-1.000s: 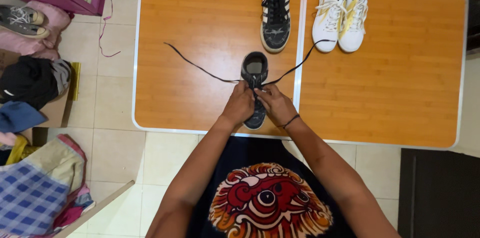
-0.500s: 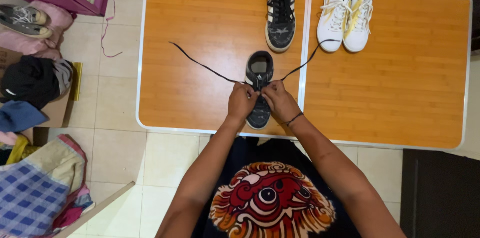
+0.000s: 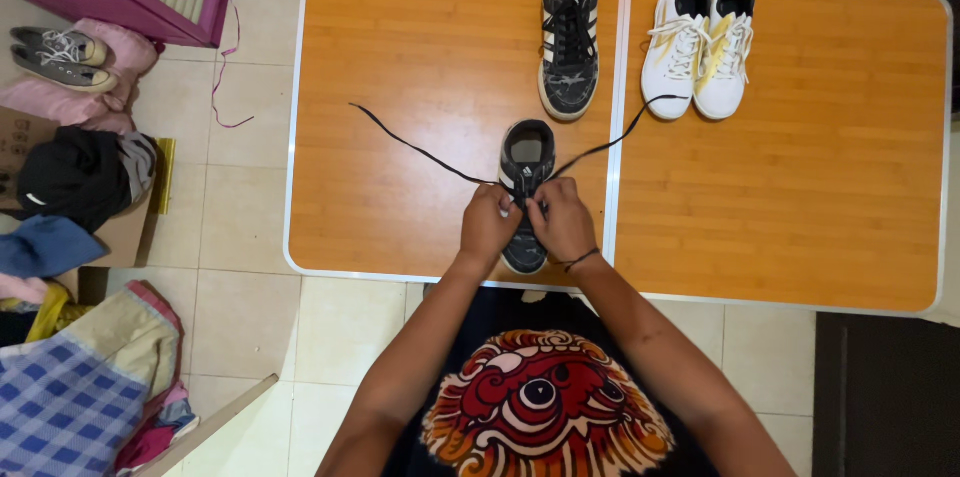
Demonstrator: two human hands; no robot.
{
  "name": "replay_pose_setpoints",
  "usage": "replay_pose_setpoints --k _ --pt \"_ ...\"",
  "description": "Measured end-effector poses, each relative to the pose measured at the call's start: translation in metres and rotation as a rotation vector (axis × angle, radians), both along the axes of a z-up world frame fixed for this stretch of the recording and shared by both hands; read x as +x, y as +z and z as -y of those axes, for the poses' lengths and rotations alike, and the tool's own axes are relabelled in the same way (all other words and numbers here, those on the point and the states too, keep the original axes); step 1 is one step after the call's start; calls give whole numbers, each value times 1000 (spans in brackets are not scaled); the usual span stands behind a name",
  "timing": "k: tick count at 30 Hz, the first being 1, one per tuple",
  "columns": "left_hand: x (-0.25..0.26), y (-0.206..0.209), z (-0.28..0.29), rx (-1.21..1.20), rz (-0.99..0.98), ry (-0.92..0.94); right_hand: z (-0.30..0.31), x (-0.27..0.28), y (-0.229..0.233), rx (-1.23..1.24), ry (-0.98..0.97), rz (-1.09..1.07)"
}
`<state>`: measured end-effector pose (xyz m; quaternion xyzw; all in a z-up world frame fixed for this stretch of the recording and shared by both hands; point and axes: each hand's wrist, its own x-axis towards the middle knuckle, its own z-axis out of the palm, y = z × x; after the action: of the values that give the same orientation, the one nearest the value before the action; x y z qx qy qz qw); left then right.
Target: The person unties the laces of a black sneaker on a table, then proceeds to untie the laces of the matching black sneaker. The laces are removed and placed on the table.
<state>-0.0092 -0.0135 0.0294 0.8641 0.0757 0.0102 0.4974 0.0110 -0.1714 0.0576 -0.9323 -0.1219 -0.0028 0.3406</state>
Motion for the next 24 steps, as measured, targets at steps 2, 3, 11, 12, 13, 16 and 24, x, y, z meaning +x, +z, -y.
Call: replay_pose_setpoints --k 2,3,11,12,13,16,24 --pt "-1 10 0 27 13 -53 -1 -2 7 -34 -71 42" --pt "-1 13 -1 37 14 -79 -1 -3 10 -48 -91 45" --pt "2 17 -5 29 15 -55 3 8 1 25 -132 -210" --pt "-1 16 -7 -46 -53 -3 4 8 -1 43 -115 -187" --pt "-4 15 -7 -120 -121 48 4 7 -3 60 -97 -163" --pt "-9 12 -4 -176 15 56 4 6 -2 44 -94 -164" --pt "3 -20 2 -946 -181 259 -6 2 8 46 -197 -278"
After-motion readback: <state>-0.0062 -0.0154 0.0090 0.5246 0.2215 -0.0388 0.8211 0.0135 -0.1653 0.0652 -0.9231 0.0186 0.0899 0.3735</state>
